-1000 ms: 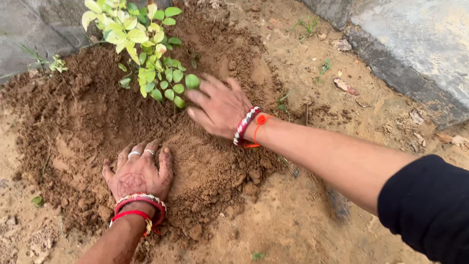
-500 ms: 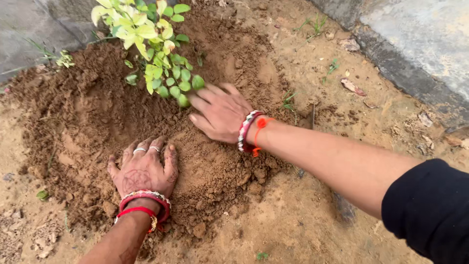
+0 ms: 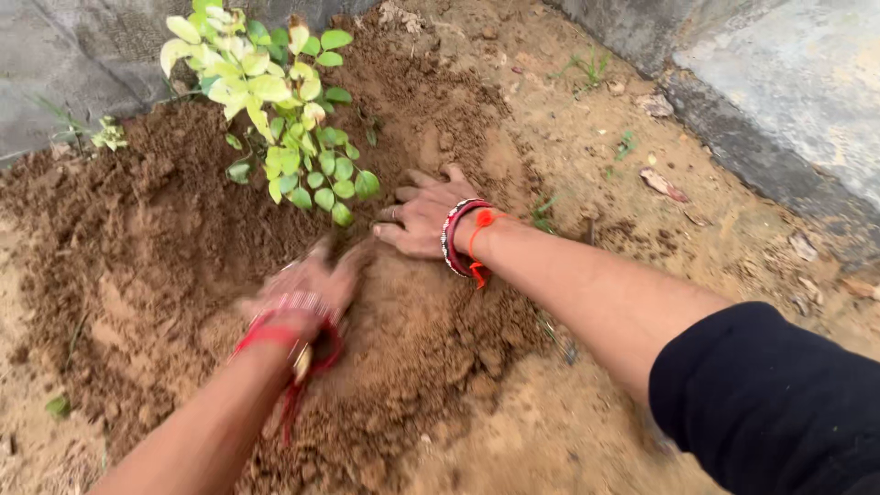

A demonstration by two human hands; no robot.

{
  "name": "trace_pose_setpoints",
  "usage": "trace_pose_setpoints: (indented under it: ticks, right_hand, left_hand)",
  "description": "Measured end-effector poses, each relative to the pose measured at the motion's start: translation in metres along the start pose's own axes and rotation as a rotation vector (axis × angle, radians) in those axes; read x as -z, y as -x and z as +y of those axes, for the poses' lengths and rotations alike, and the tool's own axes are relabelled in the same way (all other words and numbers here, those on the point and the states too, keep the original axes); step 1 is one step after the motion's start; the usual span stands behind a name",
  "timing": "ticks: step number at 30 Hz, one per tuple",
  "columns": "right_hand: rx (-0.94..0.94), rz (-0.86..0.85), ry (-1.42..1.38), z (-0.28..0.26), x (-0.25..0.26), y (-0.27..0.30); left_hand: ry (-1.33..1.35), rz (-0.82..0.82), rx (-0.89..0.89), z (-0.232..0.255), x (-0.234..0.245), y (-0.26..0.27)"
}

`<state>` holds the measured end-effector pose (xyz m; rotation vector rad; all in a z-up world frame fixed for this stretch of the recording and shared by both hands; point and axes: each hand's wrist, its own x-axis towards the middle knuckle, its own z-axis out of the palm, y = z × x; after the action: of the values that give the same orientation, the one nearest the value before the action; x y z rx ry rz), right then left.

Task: The person plants a rose bush by digging a hole in the dirt, placing the plant, and then pouring water from a plastic container over the roots and soil.

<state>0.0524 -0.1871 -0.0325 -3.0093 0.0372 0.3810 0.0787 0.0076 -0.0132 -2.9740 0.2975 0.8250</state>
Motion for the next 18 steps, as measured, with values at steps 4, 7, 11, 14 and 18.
trace_pose_setpoints:
  ticks: [4,7,11,14,18]
  right_hand:
    - [0.054,-0.032,0.047,0.006,-0.006,-0.022]
    - [0.033,-0.07,0.06,0.004,-0.006,-0.025]
    - [0.006,-0.091,0.051,0.001,0.0,-0.021]
    - [0.01,-0.076,-0.006,-0.001,0.004,-0.016]
    - [-0.011,-0.087,-0.007,-0.003,0.01,-0.014]
  left_hand:
    - [-0.085,0.057,-0.315,0.038,-0.02,-0.101]
    - [0.131,0.022,-0.147,0.011,-0.032,-0.121]
    - [-0.024,-0.028,-0.224,-0.016,-0.009,-0.108]
    - [0.032,-0.094,-0.253,-0.027,0.008,-0.113]
    - [-0.429,0.071,-0.172,-0.053,0.018,-0.175]
